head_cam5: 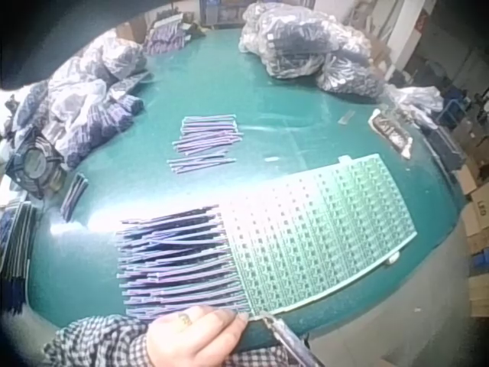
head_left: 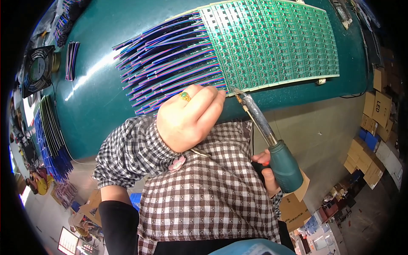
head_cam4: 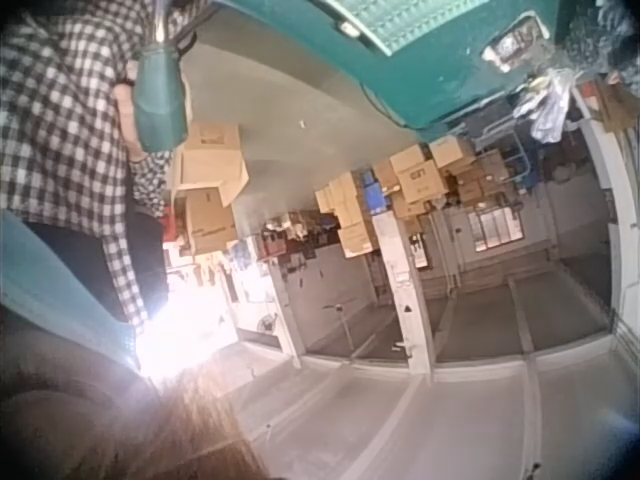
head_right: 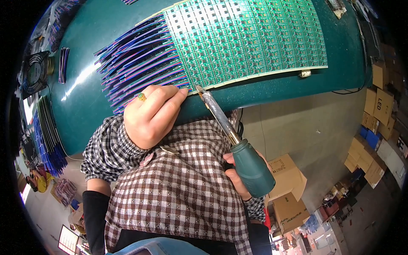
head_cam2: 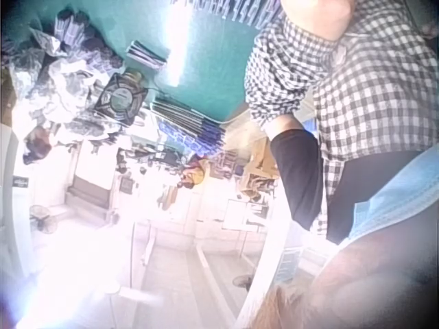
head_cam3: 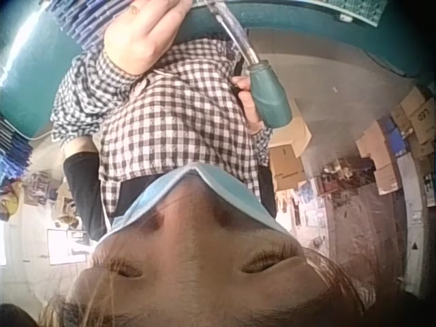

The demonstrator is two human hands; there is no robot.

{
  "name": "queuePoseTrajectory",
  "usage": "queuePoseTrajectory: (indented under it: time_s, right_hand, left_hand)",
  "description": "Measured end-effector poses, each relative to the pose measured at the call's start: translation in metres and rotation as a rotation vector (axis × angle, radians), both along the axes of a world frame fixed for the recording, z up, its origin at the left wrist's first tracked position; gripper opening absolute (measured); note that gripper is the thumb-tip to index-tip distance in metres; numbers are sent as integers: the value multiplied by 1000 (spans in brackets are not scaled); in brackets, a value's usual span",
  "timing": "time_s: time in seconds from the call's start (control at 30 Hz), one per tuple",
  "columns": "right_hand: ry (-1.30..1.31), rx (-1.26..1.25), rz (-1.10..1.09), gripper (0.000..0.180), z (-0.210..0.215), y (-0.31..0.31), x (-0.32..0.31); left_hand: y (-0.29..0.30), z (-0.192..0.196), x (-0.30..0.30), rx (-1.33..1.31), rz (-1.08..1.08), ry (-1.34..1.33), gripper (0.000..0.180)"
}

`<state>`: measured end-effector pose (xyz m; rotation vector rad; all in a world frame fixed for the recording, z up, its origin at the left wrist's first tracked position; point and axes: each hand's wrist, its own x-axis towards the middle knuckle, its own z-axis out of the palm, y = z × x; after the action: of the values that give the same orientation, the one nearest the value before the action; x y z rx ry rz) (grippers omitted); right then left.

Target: The person attaches ribbon cables to a circuit board by positioning the wires by hand and soldering them with a soldering gun.

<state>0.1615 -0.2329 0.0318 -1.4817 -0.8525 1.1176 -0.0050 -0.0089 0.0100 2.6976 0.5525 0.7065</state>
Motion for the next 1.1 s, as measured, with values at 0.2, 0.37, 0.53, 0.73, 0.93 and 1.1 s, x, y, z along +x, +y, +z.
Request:
queuePoseTrajectory:
  time_s: [0.2, 0.37, 0.53, 0.73, 0.93, 1.1]
  right_hand:
    - [182, -121, -288, 51, 7, 10, -11]
    - [139, -30, -259, 52, 0, 6, -10]
    - [128, -43, -249, 53, -1, 5, -9]
    - [122, -57, -233, 56, -3, 2, -9]
    - [85, -70, -210, 57, -4, 0, -8]
    - [55, -13, -121, 49, -1, 2, -3]
  left_hand:
    - [0, -1, 1, 4, 2, -4, 36]
    - [0, -1, 1, 9, 5, -12, 35]
    - [0, -2, 0, 0, -3, -14, 35]
    - [0, -2, 0, -6, -3, -9, 36]
    - [0, -2, 0, 1, -9, 0, 36]
    - [0, -2, -1, 0, -7, 5, 36]
